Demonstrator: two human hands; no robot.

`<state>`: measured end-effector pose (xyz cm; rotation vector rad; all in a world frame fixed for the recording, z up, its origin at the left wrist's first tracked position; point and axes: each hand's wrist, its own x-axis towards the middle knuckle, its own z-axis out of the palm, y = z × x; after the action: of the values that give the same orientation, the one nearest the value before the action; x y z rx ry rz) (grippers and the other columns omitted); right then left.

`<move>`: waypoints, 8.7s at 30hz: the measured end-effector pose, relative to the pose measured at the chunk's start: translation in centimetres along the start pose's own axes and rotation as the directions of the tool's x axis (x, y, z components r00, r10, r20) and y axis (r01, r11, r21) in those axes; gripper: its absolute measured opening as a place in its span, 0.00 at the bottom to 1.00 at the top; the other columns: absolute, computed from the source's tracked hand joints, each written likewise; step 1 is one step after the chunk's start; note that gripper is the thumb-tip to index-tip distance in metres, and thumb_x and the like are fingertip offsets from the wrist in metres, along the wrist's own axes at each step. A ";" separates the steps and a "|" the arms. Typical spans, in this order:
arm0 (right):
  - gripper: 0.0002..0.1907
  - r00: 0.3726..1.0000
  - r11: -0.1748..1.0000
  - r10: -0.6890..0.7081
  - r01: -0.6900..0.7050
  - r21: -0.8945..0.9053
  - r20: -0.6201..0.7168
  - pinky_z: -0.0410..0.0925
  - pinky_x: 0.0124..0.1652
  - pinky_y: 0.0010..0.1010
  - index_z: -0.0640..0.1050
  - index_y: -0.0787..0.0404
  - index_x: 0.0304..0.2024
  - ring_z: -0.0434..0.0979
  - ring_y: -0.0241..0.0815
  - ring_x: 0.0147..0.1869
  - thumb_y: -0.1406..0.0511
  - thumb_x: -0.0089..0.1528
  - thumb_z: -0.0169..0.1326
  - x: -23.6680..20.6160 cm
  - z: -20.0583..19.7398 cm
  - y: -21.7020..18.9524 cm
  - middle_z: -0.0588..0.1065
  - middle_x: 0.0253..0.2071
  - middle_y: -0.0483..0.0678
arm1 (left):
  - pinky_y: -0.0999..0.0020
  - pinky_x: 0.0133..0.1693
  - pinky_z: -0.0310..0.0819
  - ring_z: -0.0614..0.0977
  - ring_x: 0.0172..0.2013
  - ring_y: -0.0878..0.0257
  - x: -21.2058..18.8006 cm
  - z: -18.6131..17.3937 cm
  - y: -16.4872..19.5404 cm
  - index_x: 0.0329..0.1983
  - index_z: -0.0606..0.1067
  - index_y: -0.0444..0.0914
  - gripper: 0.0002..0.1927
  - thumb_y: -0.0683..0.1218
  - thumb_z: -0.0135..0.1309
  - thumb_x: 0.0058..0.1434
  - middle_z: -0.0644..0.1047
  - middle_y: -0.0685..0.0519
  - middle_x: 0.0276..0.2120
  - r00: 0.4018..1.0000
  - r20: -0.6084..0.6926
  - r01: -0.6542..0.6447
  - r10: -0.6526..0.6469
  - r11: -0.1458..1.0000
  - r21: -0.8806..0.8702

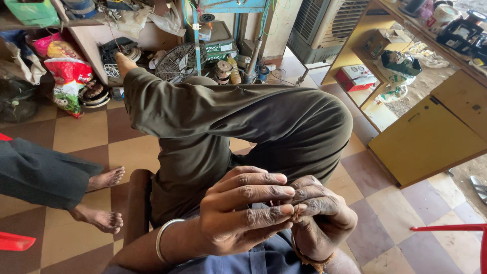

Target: The person sits cross-legged and uses pliers to strip the insulation from a small copper wire. They then twist the exposed strands together with their fingers.

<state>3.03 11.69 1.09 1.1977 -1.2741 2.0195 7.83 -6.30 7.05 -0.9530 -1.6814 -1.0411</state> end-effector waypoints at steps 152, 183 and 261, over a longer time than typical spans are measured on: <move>0.17 0.972 0.893 -0.190 0.228 -0.389 0.135 0.76 0.42 0.30 0.78 0.67 0.45 0.82 0.44 0.40 0.73 0.55 0.67 3.8 -4.5 -2.2 0.77 0.38 0.53 | 0.60 0.49 0.79 0.83 0.49 0.60 -0.3 5.6 -2.2 0.51 0.79 0.41 0.10 0.40 0.62 0.67 0.83 0.52 0.48 0.999 0.004 -0.045 0.045 0.998 0.037; 0.10 0.985 0.980 0.144 -0.129 -0.149 0.093 0.71 0.38 0.22 0.73 0.64 0.35 0.75 0.36 0.37 0.65 0.68 0.58 3.7 -7.4 -2.8 0.74 0.37 0.50 | 0.56 0.50 0.77 0.80 0.54 0.57 -0.5 7.7 -3.1 0.47 0.81 0.40 0.07 0.44 0.64 0.67 0.82 0.54 0.50 0.962 0.199 -0.227 0.185 0.949 0.217; 0.18 0.986 0.973 -0.068 0.099 -0.209 0.151 0.79 0.41 0.31 0.75 0.67 0.49 0.84 0.45 0.42 0.76 0.58 0.65 3.5 -7.0 -0.5 0.76 0.41 0.52 | 0.60 0.53 0.82 0.80 0.53 0.60 -1.7 7.0 -3.7 0.60 0.74 0.41 0.20 0.38 0.63 0.68 0.80 0.52 0.54 0.995 0.103 -0.019 0.014 0.998 0.056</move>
<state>-1.36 17.94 3.02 1.2863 -1.4443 1.7108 2.85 -1.33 3.01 -0.9963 -1.7748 -0.9424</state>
